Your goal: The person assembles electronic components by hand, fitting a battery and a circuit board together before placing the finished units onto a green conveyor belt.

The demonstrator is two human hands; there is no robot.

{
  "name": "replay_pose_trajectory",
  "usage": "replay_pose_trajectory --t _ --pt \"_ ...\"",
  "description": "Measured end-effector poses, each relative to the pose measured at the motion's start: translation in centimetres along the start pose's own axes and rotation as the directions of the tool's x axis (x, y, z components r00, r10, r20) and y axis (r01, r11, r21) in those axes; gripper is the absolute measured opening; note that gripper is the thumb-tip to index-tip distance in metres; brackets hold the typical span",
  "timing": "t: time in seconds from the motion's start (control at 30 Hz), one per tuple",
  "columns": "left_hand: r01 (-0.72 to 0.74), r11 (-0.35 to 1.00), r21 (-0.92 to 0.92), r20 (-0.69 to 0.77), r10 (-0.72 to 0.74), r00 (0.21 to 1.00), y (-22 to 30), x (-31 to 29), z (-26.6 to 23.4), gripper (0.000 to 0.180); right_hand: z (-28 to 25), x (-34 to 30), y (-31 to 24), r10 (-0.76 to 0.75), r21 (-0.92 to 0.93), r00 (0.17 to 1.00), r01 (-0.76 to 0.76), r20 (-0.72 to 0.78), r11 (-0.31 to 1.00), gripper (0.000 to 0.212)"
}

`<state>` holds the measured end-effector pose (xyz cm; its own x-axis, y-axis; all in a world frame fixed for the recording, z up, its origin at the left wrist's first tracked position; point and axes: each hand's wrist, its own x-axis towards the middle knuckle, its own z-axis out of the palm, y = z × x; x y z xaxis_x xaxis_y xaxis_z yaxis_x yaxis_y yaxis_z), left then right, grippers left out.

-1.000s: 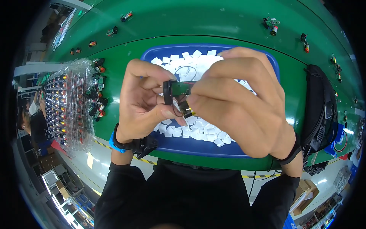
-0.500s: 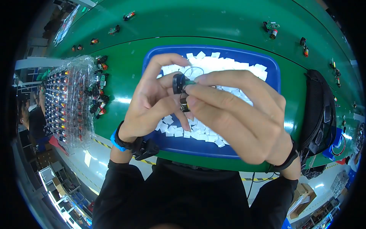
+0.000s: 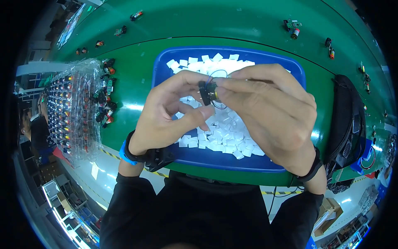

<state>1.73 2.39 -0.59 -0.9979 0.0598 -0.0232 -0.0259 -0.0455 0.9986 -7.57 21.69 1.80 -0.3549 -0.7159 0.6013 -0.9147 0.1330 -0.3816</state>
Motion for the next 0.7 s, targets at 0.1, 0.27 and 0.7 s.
replay_pose_trajectory --t 0.1,0.27,0.7 --pt "0.030 0.999 -0.039 -0.023 -0.031 0.999 -0.1 0.1 0.3 0.034 0.3 -0.3 0.2 -0.013 -0.011 1.000 0.013 -0.013 1.000 0.023" --pt "-0.011 0.981 -0.191 -0.030 0.005 1.000 -0.7 0.1 0.3 0.031 -0.5 0.2 -0.3 -0.091 -0.099 0.994 0.084 -0.066 0.992 0.027" --pt "-0.341 0.940 0.026 -0.109 0.342 0.933 -0.7 0.1 0.8 0.039 0.6 -1.0 -0.8 0.379 0.442 0.925 -0.355 0.037 0.824 0.024"
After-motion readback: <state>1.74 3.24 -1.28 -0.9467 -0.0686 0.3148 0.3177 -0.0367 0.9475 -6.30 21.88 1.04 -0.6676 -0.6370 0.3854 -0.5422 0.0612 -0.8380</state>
